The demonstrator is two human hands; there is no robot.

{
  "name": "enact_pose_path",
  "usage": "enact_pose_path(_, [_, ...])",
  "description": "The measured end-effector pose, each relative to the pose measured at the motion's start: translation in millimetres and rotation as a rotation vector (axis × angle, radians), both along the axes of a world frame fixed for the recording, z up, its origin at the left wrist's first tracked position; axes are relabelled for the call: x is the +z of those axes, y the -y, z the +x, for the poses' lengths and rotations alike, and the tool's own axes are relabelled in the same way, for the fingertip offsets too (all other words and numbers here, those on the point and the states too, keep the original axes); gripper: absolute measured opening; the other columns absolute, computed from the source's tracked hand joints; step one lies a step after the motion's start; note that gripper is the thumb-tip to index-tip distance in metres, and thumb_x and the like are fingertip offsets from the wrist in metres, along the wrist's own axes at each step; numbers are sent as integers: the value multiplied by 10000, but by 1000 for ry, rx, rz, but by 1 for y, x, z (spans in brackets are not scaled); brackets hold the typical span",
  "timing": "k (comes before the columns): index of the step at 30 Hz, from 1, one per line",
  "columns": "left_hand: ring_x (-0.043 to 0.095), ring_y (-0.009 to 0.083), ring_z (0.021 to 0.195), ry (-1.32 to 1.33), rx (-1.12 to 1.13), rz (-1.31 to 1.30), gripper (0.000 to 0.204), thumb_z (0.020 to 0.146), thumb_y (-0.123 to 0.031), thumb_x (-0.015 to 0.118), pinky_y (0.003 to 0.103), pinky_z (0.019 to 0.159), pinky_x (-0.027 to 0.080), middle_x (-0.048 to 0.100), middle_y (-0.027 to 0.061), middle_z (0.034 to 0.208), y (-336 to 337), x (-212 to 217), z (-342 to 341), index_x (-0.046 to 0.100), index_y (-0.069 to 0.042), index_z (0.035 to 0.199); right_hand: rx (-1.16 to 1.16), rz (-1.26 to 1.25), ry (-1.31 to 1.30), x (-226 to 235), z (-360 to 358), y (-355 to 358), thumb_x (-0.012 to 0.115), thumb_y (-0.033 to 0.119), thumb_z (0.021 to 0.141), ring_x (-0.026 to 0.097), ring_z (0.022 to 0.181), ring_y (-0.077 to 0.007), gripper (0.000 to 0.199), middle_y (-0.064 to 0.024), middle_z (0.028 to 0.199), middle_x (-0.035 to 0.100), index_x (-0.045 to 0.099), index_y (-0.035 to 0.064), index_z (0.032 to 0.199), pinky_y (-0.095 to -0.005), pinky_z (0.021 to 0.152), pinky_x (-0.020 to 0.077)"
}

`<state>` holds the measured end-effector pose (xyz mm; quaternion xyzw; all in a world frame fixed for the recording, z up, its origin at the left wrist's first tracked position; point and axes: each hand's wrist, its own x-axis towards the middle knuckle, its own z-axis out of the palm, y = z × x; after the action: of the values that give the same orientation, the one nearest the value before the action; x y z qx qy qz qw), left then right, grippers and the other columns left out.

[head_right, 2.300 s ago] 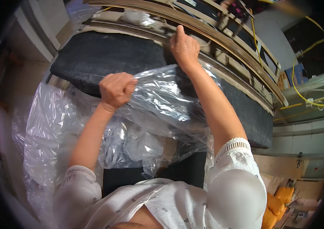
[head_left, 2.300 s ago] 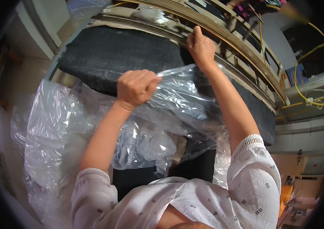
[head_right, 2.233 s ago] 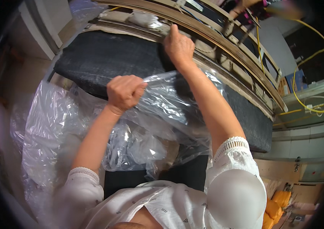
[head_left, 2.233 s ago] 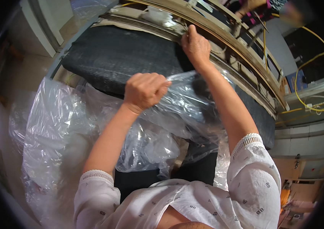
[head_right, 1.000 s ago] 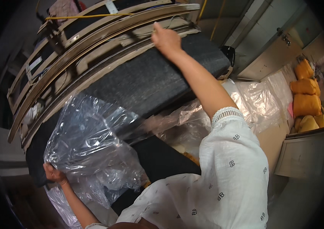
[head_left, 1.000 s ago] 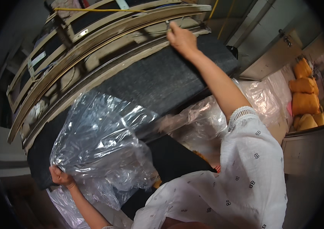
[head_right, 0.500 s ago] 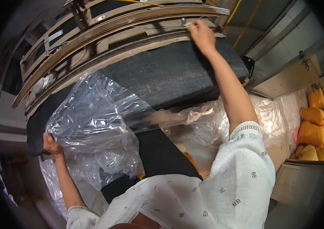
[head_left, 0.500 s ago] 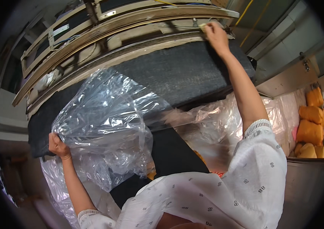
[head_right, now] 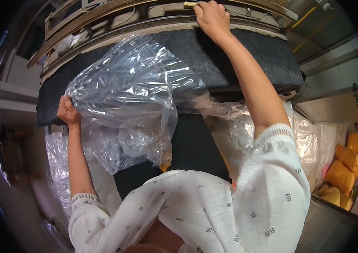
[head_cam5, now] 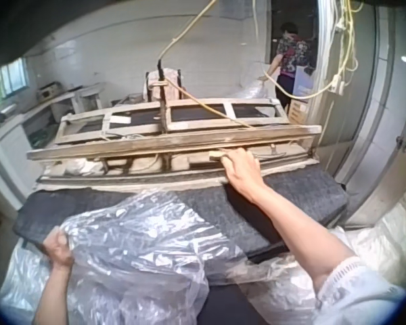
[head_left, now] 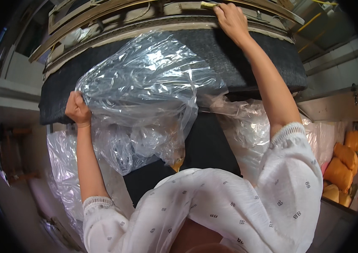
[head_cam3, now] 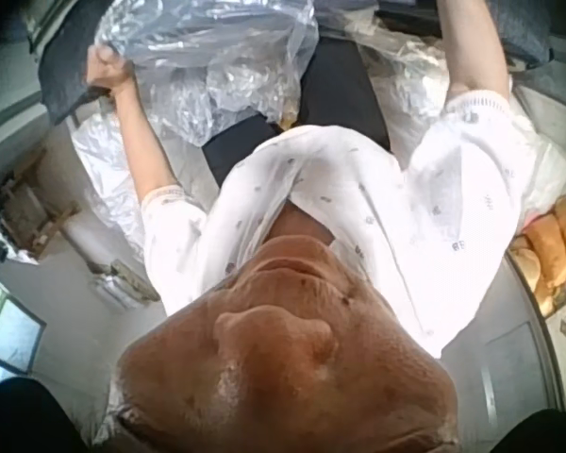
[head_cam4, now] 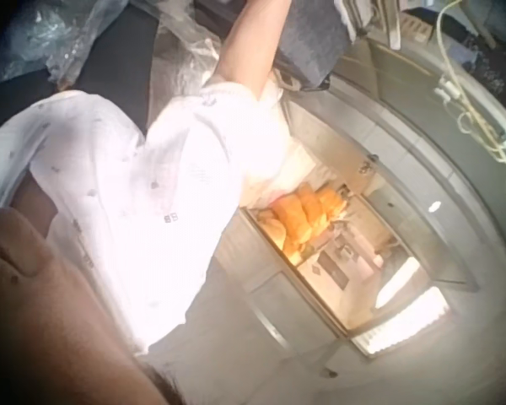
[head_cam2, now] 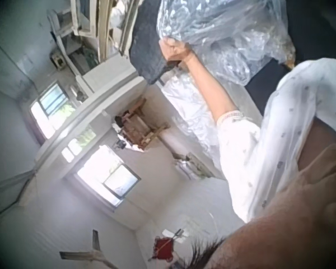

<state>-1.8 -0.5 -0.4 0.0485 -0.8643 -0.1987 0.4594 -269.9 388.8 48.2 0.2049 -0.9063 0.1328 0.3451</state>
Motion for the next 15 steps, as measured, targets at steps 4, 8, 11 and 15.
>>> enact_pose_path(4, [447, 249, 486, -8, 20, -14, 274, 876, -165, 416, 322, 487, 357, 414, 115, 570, -3, 8, 5, 484, -17, 655, 454, -257, 346, 3, 47, 20, 478, 366, 863, 577, 826, -331, 361, -161, 847, 609, 648, 49, 877, -420, 749, 450])
enact_pose_path(8, [528, 240, 661, 76, 137, 27, 201, 877, -203, 490, 334, 595, 397, 517, 104, 725, -4, 8, 19, 543, -34, 784, 209, -69, 353, -5, 76, 84, 559, 435, 799, 522, 959, -302, 394, -133, 957, 583, 645, 63, 897, -431, 777, 385])
enact_pose_path(11, [487, 264, 1015, 110, 324, -203, 258, 863, -217, 528, 402, 862, 334, 538, 75, 1045, -76, 11, 29, 538, -57, 1066, 199, -121, 227, -33, 76, 81, 640, 364, 748, 497, 927, -266, 314, -110, 888, 560, 612, 62, 831, -398, 737, 351])
enact_pose_path(15, [447, 242, 1115, 415, -308, -154, 634, 678, -406, 693, 463, 948, 270, 525, 83, 1141, -191, 1, 102, 497, -77, 1184, 323, -217, 273, -31, 87, 75, 644, 288, 770, 535, 851, -224, 278, -88, 831, 572, 554, 60, 900, -355, 719, 378])
